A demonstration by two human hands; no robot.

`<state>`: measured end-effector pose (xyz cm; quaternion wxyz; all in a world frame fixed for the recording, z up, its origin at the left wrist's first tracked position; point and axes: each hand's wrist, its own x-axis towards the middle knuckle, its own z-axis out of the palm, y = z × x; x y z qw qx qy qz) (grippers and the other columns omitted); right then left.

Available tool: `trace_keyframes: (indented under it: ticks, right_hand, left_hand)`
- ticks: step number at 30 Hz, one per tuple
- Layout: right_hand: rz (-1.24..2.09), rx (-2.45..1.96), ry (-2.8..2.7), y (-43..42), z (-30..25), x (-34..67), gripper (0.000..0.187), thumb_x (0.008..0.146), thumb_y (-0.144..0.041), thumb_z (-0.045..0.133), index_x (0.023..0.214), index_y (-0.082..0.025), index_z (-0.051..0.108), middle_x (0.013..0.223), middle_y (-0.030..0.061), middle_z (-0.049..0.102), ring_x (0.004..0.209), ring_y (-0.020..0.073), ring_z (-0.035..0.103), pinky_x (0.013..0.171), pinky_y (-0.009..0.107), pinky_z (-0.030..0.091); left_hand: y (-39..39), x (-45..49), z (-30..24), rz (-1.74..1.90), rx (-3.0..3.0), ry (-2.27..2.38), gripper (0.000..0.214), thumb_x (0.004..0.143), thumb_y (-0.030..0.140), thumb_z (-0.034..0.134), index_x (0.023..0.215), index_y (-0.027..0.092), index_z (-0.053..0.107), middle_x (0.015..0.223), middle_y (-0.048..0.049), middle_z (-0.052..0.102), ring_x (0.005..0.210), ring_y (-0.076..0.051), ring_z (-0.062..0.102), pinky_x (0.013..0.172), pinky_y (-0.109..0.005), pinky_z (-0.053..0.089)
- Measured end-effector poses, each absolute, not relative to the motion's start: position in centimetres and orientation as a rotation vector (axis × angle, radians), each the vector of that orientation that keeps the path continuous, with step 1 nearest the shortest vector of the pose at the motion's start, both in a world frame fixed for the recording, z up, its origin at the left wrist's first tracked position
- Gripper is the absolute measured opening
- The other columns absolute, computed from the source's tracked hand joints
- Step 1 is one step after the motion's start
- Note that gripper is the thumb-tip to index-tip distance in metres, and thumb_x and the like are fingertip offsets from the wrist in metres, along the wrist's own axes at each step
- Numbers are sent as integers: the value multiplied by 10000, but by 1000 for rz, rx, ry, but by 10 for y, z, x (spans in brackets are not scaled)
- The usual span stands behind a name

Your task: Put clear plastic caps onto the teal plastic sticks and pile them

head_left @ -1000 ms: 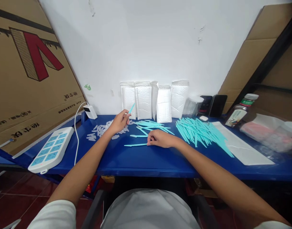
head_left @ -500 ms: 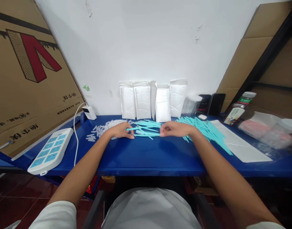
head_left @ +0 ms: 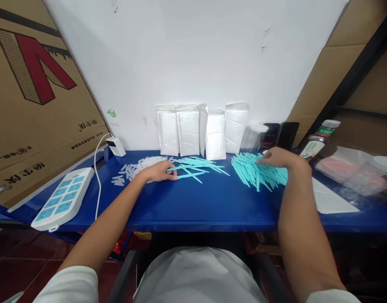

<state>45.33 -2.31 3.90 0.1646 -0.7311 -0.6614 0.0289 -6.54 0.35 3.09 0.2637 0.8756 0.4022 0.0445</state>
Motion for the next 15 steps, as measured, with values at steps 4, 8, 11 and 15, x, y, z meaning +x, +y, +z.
trace_keyframes:
  ticks: [4,8,11,15]
  right_hand:
    - [52,-1815,-1889,-29,53,386,294,874,-441,715,892,-156,781,912,124,771,809,245,676,729,339,490]
    - [425,-1211,-2119,-41,48,296,452,1008,-555,551,1001,-166,781,1054,124,779,938,247,669,795,334,495]
    - [556,-1067,-2261,-48,33,254,465,1004,-576,569,981,-162,780,972,108,774,859,223,647,741,316,457]
    - [772,-1012,-2404,-51,18,240,480,987,-586,597,874,-153,772,751,60,721,674,174,579,656,296,398]
  left_hand:
    - [-2,-58,32,295,2412,1004,465,882,640,694,935,186,775,907,-53,707,782,-207,620,690,-292,427]
    - [-8,-46,32,542,2392,972,427,924,592,671,928,175,761,914,-61,754,823,-221,653,732,-297,454]
    - [-12,-39,31,571,2373,939,398,936,555,670,892,168,750,863,-58,757,787,-212,651,715,-294,453]
    - [-16,-33,30,615,2361,919,372,951,523,665,869,171,749,817,-54,754,770,-210,652,717,-296,446]
